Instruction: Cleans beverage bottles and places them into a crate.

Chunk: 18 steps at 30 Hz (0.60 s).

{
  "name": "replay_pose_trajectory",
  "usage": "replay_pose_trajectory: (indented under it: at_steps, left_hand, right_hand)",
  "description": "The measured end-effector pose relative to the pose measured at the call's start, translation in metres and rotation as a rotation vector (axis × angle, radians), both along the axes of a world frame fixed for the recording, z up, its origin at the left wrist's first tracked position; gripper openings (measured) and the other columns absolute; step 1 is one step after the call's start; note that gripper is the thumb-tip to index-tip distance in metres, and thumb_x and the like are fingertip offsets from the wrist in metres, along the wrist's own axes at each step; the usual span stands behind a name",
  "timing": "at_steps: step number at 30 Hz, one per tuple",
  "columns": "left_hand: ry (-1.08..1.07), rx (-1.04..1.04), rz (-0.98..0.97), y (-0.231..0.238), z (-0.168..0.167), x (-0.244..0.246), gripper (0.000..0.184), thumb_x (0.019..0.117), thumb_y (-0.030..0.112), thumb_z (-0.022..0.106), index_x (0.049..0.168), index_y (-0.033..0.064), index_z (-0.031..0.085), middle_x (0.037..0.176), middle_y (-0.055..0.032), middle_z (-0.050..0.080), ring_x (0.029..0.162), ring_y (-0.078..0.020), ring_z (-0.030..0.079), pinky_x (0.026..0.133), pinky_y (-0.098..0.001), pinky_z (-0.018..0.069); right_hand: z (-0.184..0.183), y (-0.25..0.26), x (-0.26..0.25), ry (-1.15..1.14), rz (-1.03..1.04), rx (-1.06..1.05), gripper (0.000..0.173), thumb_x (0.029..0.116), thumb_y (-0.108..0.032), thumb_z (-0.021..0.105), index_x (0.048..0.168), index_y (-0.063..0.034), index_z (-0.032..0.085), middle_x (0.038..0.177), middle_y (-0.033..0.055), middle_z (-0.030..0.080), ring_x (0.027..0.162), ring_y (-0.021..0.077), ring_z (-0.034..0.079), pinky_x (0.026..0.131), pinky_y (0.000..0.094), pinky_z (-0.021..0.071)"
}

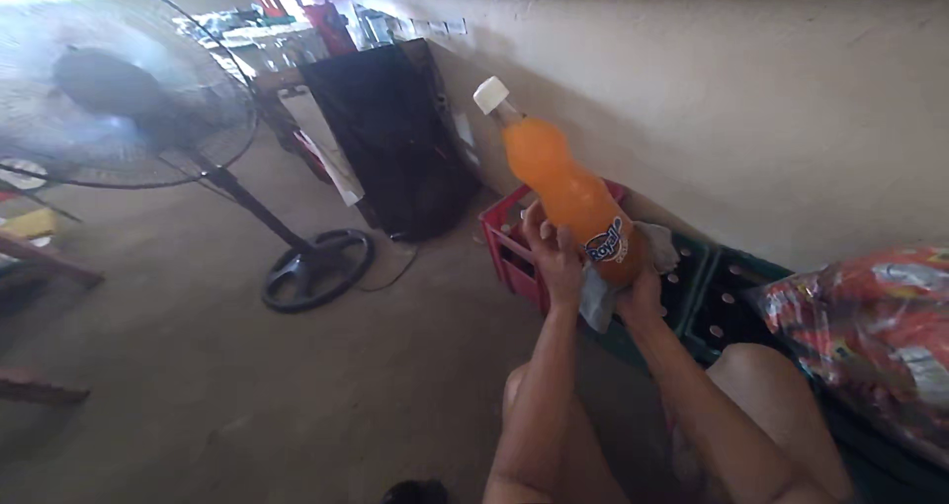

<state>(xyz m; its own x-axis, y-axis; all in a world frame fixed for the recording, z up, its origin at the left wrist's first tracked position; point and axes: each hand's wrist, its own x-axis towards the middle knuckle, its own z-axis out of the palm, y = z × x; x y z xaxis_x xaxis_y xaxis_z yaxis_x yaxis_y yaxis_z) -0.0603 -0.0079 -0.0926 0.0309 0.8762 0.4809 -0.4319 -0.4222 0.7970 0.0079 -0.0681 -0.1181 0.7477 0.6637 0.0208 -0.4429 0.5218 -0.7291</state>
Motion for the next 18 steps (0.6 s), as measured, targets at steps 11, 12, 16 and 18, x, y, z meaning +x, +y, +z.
replay_pose_trajectory:
  at_steps: [11, 12, 16, 18]
  left_hand:
    - [-0.278, -0.394, -0.217, 0.011, -0.017, 0.005, 0.084, 0.0904, 0.085, 0.029, 0.133, 0.0156, 0.05, 0.105, 0.0019, 0.069, 0.096, -0.0058, 0.068, 0.081, -0.0299, 0.0593]
    - [-0.269, -0.372, -0.216, 0.011, -0.018, 0.005, 0.088, 0.0853, 0.089, 0.035, 0.132, 0.0153, 0.051, 0.103, 0.0038, 0.07, 0.095, -0.0039, 0.068, 0.081, -0.0282, 0.059]
    - [-0.209, -0.335, -0.22, 0.005, -0.017, 0.009, 0.078, 0.0944, 0.079, 0.031, 0.135, 0.015, 0.047, 0.106, 0.0069, 0.068, 0.095, 0.0008, 0.066, 0.082, -0.0233, 0.0569]
    - [-0.228, -0.407, -0.23, 0.009, -0.024, 0.012, 0.072, 0.1012, 0.071, 0.02, 0.133, 0.0132, 0.05, 0.103, 0.0024, 0.069, 0.092, -0.0031, 0.067, 0.079, -0.0267, 0.058]
  right_hand:
    - [0.038, -0.029, 0.027, -1.326, 0.172, -0.361, 0.067, 0.1077, -0.044, 0.037, 0.154, 0.0039, 0.037, 0.153, 0.0231, 0.046, 0.14, 0.0282, 0.049, 0.115, 0.044, 0.0416]
    - [0.062, -0.015, 0.02, -1.409, 0.19, -0.421, 0.059, 0.1084, -0.036, 0.041, 0.155, -0.0001, 0.038, 0.153, 0.0236, 0.046, 0.138, 0.0347, 0.051, 0.112, 0.0518, 0.042]
    - [0.141, 0.052, -0.012, -1.395, 0.279, -0.466, 0.048, 0.1069, -0.031, 0.051, 0.144, -0.0011, 0.052, 0.132, 0.0237, 0.063, 0.118, 0.0388, 0.063, 0.1, 0.0587, 0.0484]
    - [0.161, 0.072, -0.026, -1.444, 0.262, -0.576, 0.045, 0.1073, -0.034, 0.048, 0.139, -0.0038, 0.056, 0.126, 0.0222, 0.065, 0.113, 0.039, 0.064, 0.095, 0.0596, 0.0495]
